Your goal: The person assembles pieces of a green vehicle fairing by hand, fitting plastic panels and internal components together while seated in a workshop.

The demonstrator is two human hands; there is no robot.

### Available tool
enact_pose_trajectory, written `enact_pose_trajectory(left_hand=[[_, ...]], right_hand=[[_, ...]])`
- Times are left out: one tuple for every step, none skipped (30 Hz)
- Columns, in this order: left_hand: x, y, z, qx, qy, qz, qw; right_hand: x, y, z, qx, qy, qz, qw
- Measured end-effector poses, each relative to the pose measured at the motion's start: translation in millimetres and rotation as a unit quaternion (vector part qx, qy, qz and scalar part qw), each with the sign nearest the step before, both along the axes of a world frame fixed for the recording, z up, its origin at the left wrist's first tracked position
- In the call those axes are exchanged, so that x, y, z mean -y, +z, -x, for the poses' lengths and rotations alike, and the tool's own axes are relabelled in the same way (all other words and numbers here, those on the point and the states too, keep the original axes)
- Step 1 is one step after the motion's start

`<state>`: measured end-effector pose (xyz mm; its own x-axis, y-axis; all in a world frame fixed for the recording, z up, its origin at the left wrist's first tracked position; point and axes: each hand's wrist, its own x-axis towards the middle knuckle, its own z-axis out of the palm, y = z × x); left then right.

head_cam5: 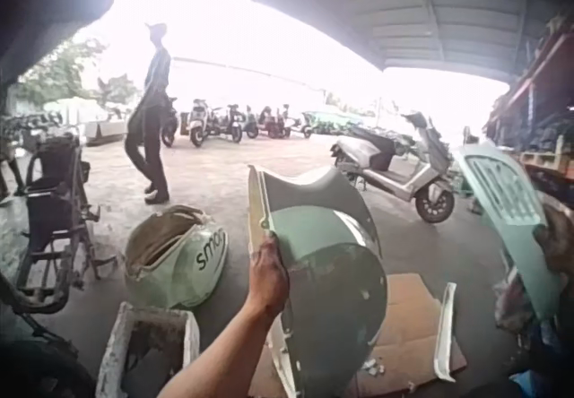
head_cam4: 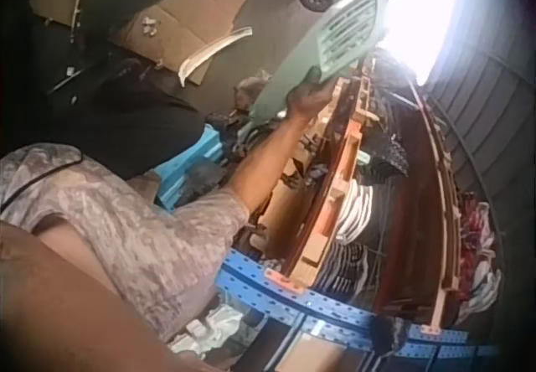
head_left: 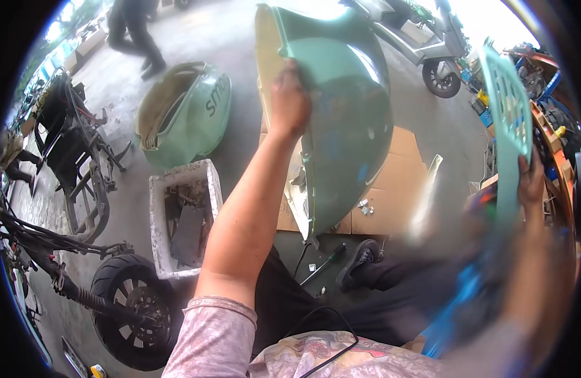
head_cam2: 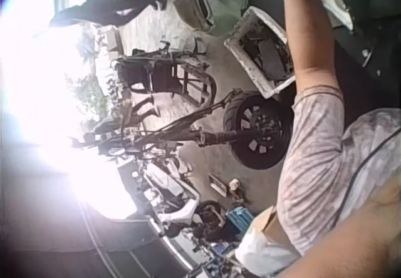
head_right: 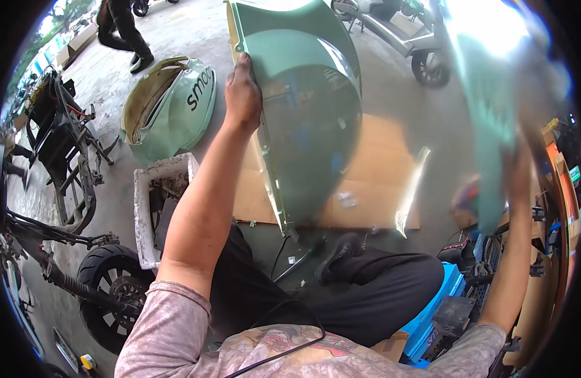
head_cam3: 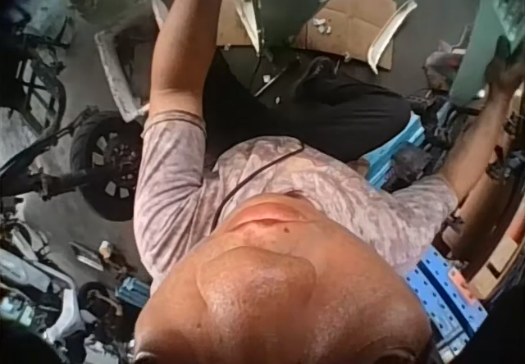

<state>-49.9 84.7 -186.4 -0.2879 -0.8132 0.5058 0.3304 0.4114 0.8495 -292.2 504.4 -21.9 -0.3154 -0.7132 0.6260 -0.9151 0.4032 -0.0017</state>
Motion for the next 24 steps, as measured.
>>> enact_pose_trajectory(left_hand=[[0.8, -2.1, -4.8, 0.008, 0.012, 0.014, 1.0], [1.6, 4.0, -12.0, 0.008, 0.015, 0.018, 1.0], [0.3, 5.6, -16.5, 0.003, 0.014, 0.017, 1.0], [-6.8, 9.6, -15.6, -0.016, -0.005, -0.002, 1.0], [-14.1, 14.4, -13.3, -0.037, -0.024, -0.019, 0.999], [-4.8, 7.0, -9.3, -0.014, 0.041, 0.056, 0.997], [16.0, -10.1, -6.2, 0.02, 0.117, 0.133, 0.984], [27.6, -25.8, -9.9, 0.061, 0.187, 0.203, 0.959], [10.3, -26.0, -8.1, 0.017, 0.132, 0.129, 0.983], [-9.6, -15.0, -9.3, -0.03, 0.076, 0.059, 0.995], [-23.4, -6.0, -14.4, -0.045, 0.041, 0.024, 0.998], [-36.6, 4.1, -18.9, -0.065, 0.003, -0.011, 0.998], [-44.5, 12.8, -22.0, -0.086, -0.036, -0.039, 0.995], [-49.3, 16.6, -24.4, -0.11, -0.064, -0.058, 0.99], [-48.6, 18.7, -29.2, -0.132, -0.087, -0.075, 0.985], [-48.0, 17.6, -32.8, -0.152, -0.112, -0.095, 0.977], [-45.5, 14.6, -35.4, -0.162, -0.134, -0.102, 0.972], [-43.7, 10.2, -36.9, -0.159, -0.152, -0.099, 0.97], [-42.9, 6.5, -37.5, -0.158, -0.171, -0.096, 0.968], [-42.5, 2.8, -37.7, -0.155, -0.192, -0.094, 0.965], [-45.7, 2.6, -40.7, -0.109, -0.194, -0.068, 0.973], [-49.8, 3.3, -42.0, -0.066, -0.197, -0.039, 0.977], [-58.8, 2.4, -41.1, -0.113, -0.235, -0.079, 0.962], [-65.3, 1.9, -42.3, -0.158, -0.269, -0.116, 0.943]], right_hand=[[11.6, 7.9, 2.2, 0.004, 0.023, 0.059, 0.998], [28.9, 15.1, -0.5, 0.089, 0.045, 0.115, 0.988], [42.5, 22.2, -4.6, 0.169, 0.064, 0.163, 0.97], [46.1, 29.6, 7.3, 0.077, 0.029, 0.107, 0.991], [48.2, 28.5, 11.0, 0.071, 0.025, 0.112, 0.991], [75.9, 10.8, -5.7, 0.093, 0.056, 0.129, 0.986], [113.0, -11.9, -27.8, 0.134, 0.106, 0.15, 0.974], [145.3, -35.8, -54.1, 0.194, 0.155, 0.162, 0.955], [160.2, -56.1, -77.2, 0.267, 0.185, 0.162, 0.932], [172.1, -72.5, -102.2, 0.465, 0.227, 0.175, 0.838], [183.3, -85.1, -125.7, 0.485, 0.253, 0.19, 0.815], [190.3, -95.6, -138.9, 0.502, 0.277, 0.207, 0.793], [192.9, -108.8, -132.9, 0.425, 0.257, 0.201, 0.845], [196.4, -123.2, -126.6, 0.346, 0.23, 0.197, 0.888], [204.0, -123.6, -142.9, 0.375, 0.229, 0.197, 0.876], [209.6, -125.4, -164.0, 0.406, 0.226, 0.196, 0.864], [215.4, -128.0, -185.7, 0.436, 0.223, 0.194, 0.85], [218.9, -130.1, -203.8, 0.465, 0.218, 0.193, 0.836], [220.9, -132.3, -214.5, 0.493, 0.211, 0.191, 0.822], [222.2, -135.4, -219.5, 0.486, 0.197, 0.177, 0.833], [220.5, -138.8, -220.1, 0.477, 0.178, 0.163, 0.845], [218.9, -139.3, -219.4, 0.465, 0.159, 0.149, 0.858], [217.9, -139.6, -220.3, 0.462, 0.176, 0.134, 0.859], [218.7, -139.4, -223.7, 0.461, 0.197, 0.12, 0.857]])
